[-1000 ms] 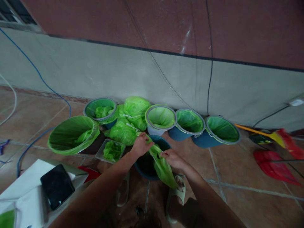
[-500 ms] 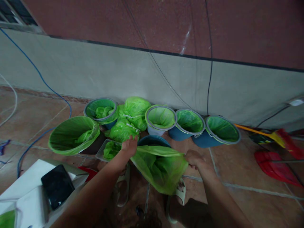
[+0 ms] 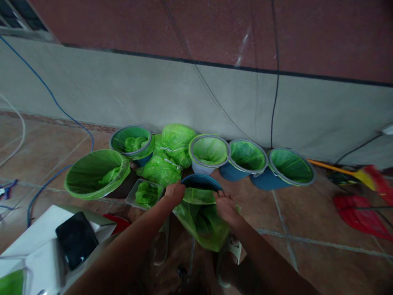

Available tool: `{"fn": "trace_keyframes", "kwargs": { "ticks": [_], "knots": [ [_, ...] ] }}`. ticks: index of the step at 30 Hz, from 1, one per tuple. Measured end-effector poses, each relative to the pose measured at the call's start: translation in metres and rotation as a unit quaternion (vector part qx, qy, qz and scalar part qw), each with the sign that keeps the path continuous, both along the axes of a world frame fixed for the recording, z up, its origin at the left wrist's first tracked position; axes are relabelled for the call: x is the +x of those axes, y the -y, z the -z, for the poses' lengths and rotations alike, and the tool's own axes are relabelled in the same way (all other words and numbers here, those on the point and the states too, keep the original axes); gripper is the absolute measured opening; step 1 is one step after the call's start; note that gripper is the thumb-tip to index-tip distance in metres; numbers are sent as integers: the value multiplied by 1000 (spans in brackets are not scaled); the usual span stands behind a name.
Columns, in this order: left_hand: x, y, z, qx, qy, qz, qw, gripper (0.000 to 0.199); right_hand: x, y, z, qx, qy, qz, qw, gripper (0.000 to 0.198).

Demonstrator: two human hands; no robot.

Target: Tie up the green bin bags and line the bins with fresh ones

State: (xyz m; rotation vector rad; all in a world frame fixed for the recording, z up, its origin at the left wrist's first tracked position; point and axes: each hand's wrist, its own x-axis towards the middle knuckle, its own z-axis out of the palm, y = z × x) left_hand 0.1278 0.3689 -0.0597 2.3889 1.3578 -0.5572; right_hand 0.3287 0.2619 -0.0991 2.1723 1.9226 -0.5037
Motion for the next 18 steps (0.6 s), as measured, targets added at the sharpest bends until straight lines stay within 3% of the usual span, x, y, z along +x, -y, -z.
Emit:
{"fn": "trace_keyframes", "kwargs": {
  "ticks": [4, 7, 9, 12, 14, 16, 18],
  "knots": [
    [-1, -2, 2, -3, 1, -3, 1000, 36, 12, -6, 3, -33, -8, 56, 998, 31],
    [3, -1, 0, 6, 23, 5, 1000, 41, 14, -13, -1, -2, -108, 105, 989, 26],
    [7, 2, -2, 7, 62, 33, 997, 58, 12, -18, -7, 35, -244, 150, 957, 25],
    [12, 7, -3, -10, 135, 89, 987, 82, 12, -24, -14, 61, -410, 219, 884, 26],
    [13, 9, -1, -2, 146, 95, 985, 77, 15, -26, -15, 58, -441, 247, 861, 27],
    [13, 7, 2, 24, 124, 71, 990, 54, 20, -25, -16, 43, -418, 242, 875, 27],
    [12, 2, 6, 40, 107, 42, 993, 33, 25, -23, -16, 47, -343, 232, 909, 26]
  ]
}}
